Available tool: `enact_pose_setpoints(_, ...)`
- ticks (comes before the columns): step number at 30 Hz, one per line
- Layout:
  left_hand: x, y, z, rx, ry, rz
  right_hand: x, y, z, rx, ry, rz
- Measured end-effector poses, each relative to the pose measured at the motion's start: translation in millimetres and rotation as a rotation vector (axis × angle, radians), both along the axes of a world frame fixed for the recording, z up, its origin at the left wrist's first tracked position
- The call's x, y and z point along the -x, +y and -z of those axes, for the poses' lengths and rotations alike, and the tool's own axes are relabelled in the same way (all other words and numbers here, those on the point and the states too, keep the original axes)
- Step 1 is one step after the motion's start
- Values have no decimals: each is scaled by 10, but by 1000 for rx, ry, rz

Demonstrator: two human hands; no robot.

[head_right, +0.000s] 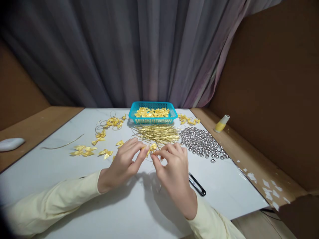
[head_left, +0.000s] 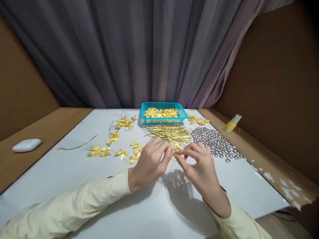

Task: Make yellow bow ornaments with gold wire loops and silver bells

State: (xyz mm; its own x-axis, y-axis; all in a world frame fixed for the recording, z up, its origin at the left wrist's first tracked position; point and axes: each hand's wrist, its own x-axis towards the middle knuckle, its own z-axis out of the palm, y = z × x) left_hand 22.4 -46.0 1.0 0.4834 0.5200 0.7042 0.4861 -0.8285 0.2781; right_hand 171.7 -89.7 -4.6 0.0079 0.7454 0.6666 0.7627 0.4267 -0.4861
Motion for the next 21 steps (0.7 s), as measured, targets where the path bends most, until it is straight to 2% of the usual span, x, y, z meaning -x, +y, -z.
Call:
enact_pose_setpoints(6,16,-2,-21,-4,39,17,-151,-39,-117,26,192,-149)
enact_pose_setpoints(10,27,-26,-69,25,88,27,-186,-30,-125,99,203,-202)
enact_pose_setpoints(15,54,-45,-121,74,167,79,-174,-13,-97,92,36,-346)
enact_pose_setpoints(21,116,-34,-135,116,260,138,-204,-13,-103,57,-246,-372)
